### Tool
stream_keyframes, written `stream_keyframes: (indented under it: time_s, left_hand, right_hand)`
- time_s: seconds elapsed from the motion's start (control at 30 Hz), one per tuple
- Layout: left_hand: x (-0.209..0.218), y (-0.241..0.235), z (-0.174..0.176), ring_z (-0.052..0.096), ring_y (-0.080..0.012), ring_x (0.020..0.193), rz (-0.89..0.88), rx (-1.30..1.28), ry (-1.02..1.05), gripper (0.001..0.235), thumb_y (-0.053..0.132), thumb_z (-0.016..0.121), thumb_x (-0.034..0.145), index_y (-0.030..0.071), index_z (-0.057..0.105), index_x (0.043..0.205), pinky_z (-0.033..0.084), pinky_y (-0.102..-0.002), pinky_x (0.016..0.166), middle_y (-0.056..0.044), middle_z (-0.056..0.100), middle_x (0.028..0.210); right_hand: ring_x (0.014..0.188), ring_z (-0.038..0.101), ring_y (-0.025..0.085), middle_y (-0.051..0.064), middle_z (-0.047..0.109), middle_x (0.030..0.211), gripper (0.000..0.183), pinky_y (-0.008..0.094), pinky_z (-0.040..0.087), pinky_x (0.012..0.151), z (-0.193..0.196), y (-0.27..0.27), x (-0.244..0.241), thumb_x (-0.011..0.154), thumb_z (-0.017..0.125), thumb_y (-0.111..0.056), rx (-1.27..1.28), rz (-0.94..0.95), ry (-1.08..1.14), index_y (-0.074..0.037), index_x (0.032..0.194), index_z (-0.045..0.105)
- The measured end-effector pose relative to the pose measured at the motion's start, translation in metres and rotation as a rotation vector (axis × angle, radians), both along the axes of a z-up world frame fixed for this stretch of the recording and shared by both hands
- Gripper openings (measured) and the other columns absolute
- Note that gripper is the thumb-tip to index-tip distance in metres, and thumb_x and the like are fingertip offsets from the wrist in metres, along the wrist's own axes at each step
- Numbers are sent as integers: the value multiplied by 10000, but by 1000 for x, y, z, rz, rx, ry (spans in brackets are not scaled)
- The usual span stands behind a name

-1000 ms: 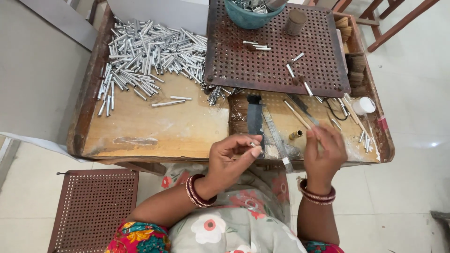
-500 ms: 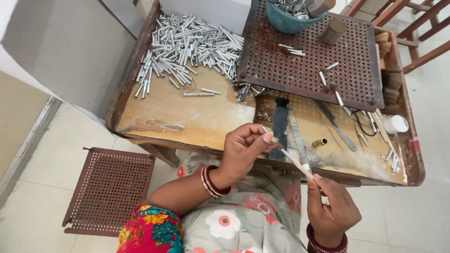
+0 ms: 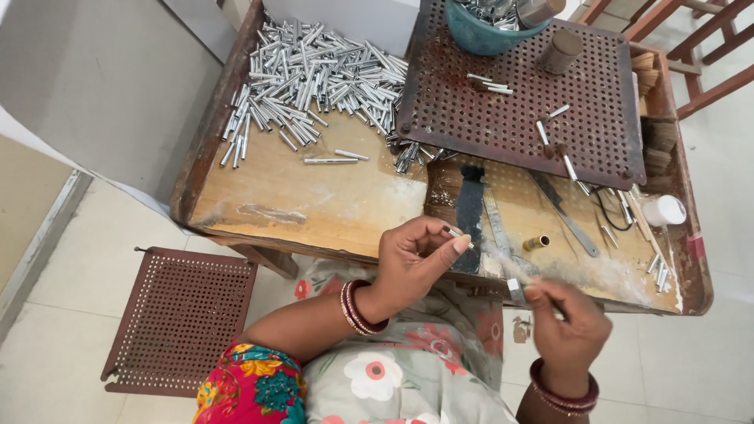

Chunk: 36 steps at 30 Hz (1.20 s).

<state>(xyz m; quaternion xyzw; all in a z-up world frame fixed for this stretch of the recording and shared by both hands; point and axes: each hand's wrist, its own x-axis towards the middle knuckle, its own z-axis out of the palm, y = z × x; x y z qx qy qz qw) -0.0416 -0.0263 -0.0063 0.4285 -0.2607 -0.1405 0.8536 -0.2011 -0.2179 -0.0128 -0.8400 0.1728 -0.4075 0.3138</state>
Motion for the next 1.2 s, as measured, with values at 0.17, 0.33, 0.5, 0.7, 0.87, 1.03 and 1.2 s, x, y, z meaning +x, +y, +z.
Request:
stream_keyframes:
  time_s: [0.17,0.33,0.5,0.7,0.87,1.03,1.2]
  left_hand:
    - [-6,5,10,642,-30,871,-49,21,-61,123,72,746,986,-17,692,1053,531,-203,748,-43,731,994]
    - [-17,8,27,678,-135,1049,-69,73,-322,163,107,759,982,-27,683,1037,561,-268,912,-140,729,1205]
    - [-27,13,37,728,-237,1099,-51,113,-484,193,143,707,1007,-18,669,1108,579,-298,957,-177,712,1238]
    - [-25,14,30,741,-195,1031,-62,132,-403,122,110,607,1095,-5,646,1095,596,-298,906,-142,744,1109]
    - [-22,10,29,691,-152,887,-5,161,-402,127,112,589,1088,4,618,1028,568,-284,805,-106,714,989]
    - [-26,8,25,639,-119,834,-7,148,-360,171,148,556,1111,13,585,1009,544,-272,765,-69,664,935]
    - [-31,4,18,592,-68,793,-85,107,-241,220,213,528,1122,24,551,1011,532,-241,726,-27,629,919]
  right_hand:
    - [857,673,242,165,734,1007,157,313,523,724,38,-10,21,996,696,-104,-173,-152,152,-16,1108,763]
    - [1281,651,215,148,662,1356,378,316,577,1053,28,35,13,968,741,-347,66,339,-115,-56,1206,707]
    - [919,739,158,206,737,1179,247,239,572,758,15,54,13,966,767,-208,57,350,-173,20,1042,711]
    - [672,654,59,209,759,1091,263,204,523,666,8,57,17,942,769,-198,151,384,-225,47,1026,723]
    - [795,679,100,226,746,1137,249,221,545,727,1,58,22,965,763,-198,122,409,-233,36,1023,699]
    - [991,739,191,222,730,1153,274,283,599,848,-9,60,21,1001,745,-221,98,444,-276,41,1041,676]
    - [916,743,162,215,740,1099,244,261,599,793,-12,69,20,999,713,-207,113,399,-308,30,988,655]
